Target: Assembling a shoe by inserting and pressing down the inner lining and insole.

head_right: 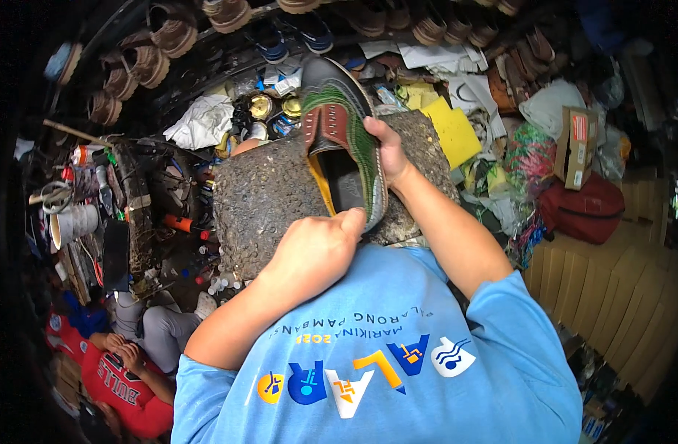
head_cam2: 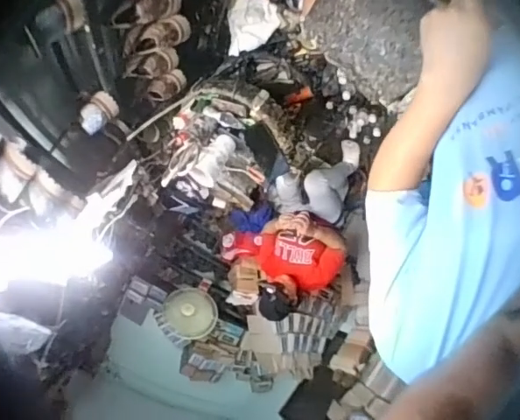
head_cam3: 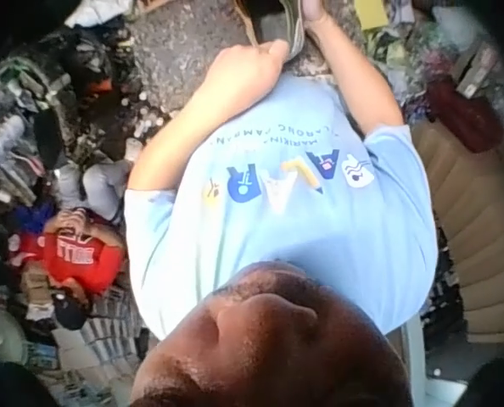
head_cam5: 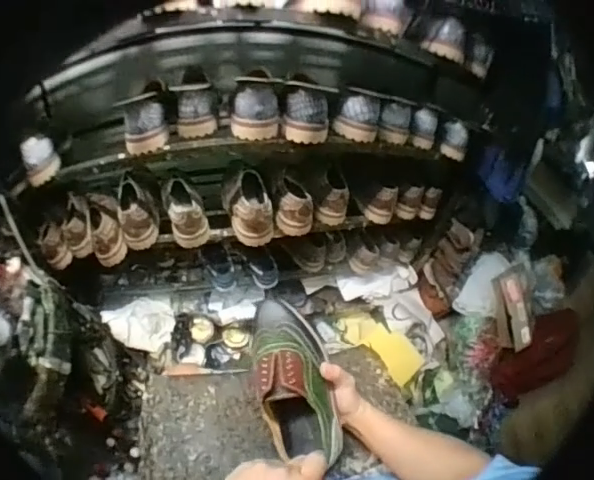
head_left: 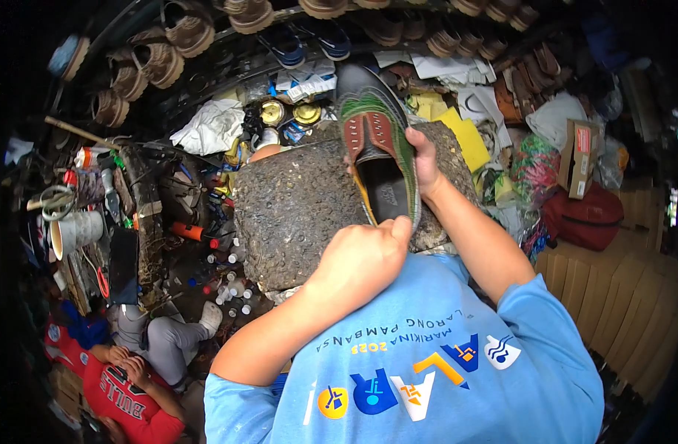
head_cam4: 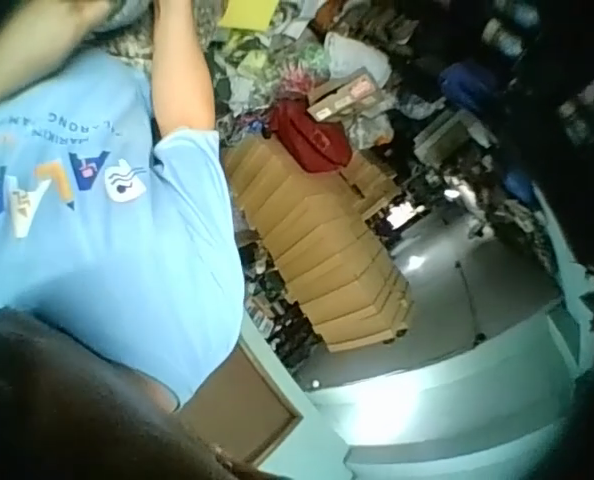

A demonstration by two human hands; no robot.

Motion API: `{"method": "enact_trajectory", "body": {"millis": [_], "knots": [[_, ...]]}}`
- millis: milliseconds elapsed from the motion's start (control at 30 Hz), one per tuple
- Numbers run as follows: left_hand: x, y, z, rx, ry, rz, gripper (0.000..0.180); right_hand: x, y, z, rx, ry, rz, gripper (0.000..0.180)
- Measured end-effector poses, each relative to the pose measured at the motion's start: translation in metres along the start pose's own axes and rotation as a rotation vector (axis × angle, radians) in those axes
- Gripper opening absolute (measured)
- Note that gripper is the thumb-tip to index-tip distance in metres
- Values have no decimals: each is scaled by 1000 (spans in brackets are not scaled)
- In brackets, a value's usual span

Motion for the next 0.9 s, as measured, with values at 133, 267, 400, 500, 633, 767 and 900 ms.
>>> {"method": "enact_trajectory", "body": {"millis": [133, 267, 400, 500, 633, 767, 900], "knots": [[5, -16, 18, 54, -130, -8, 10, -21, 27, 21, -275, -423, 259, 63], [7, -16, 15, 130, -67, -11, 19, -69, 92, -16, -930, -697, 681, 32], [5, -19, 10, 163, 54, -128, 24, -54, 75, -144, -1797, 143, 416, 19], [9, -21, 8, 175, 144, -111, 24, -36, 25, -144, -2261, 319, -323, 22], [8, -15, 0, 153, 164, -95, 26, -20, 2, -131, -2403, 328, -534, 26], [11, -18, -3, 122, 180, -114, 24, -16, -3, -130, -2439, 373, -647, 27], [10, -15, -7, 127, 190, -142, 22, -14, -7, -121, -2456, 416, -636, 26]]}}
Point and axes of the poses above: each hand's wrist, its own x-axis towards the middle knuckle, its own z-axis out of the back of the hand, y = z × x, the point moved 8 cm from there along x, towards the middle knuckle, and after that the axes turned 2 degrees about -z, right-handed, at the moved point
